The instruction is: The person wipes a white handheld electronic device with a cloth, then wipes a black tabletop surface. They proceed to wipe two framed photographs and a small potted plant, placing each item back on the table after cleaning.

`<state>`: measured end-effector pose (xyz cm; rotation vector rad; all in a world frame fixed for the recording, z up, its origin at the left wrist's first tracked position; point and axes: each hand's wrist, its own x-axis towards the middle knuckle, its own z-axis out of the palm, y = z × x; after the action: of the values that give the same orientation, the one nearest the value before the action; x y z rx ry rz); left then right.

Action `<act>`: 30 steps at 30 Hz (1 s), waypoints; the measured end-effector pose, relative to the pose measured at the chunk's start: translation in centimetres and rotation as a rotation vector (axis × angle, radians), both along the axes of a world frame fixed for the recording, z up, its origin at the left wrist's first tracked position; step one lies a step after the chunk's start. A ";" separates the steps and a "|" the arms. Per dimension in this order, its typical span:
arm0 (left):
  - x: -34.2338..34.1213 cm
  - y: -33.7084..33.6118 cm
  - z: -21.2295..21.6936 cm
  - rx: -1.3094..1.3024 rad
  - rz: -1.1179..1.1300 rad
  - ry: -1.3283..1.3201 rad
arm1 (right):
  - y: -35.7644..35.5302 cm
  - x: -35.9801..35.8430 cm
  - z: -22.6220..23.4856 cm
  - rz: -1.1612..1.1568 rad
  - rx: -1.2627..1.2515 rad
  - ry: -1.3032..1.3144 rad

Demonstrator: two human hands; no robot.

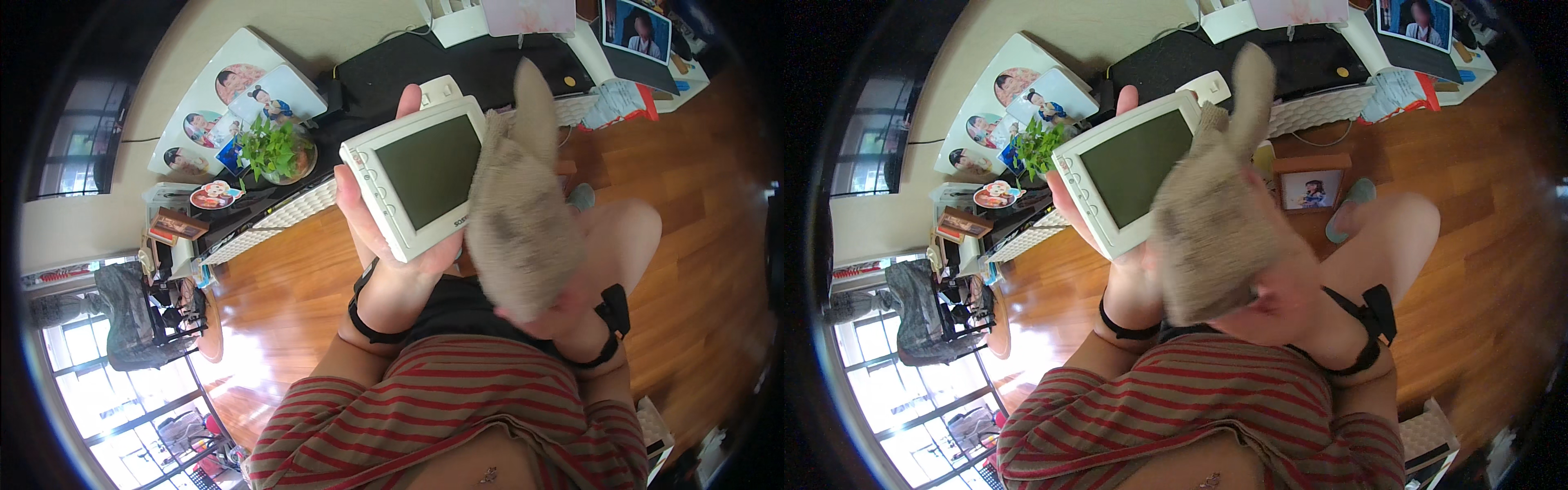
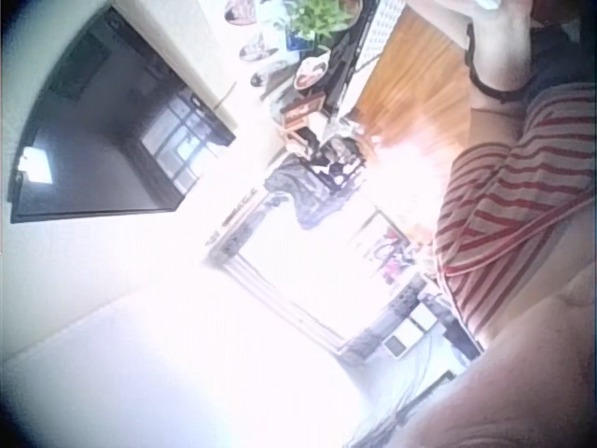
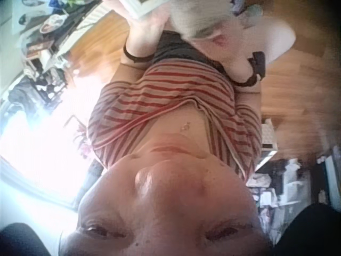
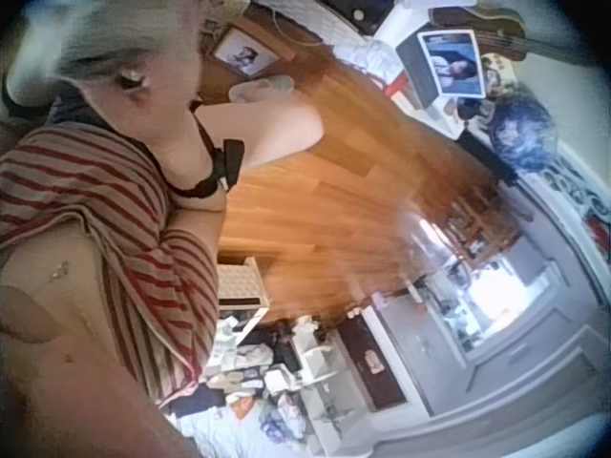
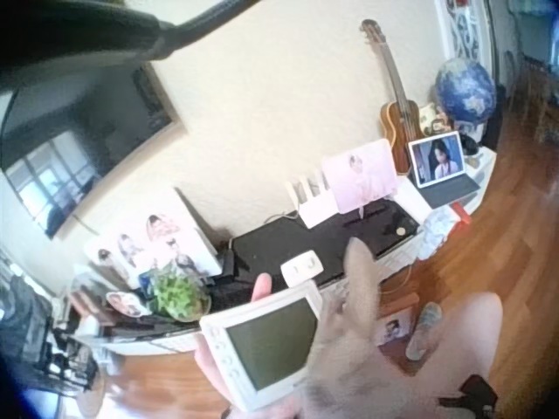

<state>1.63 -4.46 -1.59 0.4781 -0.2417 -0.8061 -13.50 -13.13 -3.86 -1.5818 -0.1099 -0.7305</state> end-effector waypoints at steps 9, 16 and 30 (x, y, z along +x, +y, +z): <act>-1.2 0.8 0.8 -0.194 -0.187 0.146 | 1.7 2.9 0.4 -0.137 -0.595 -0.213; -2.4 0.7 2.0 0.200 -0.136 -0.266 | 1.3 2.4 2.6 -0.073 -0.530 -0.051; -1.8 0.5 1.6 0.159 0.060 -0.353 | 2.8 2.4 1.6 -0.199 -0.563 -0.196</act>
<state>-0.19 -3.91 0.04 0.7752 -0.4892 -0.6821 -11.05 -10.31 -2.30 -2.0706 -0.3287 -1.0744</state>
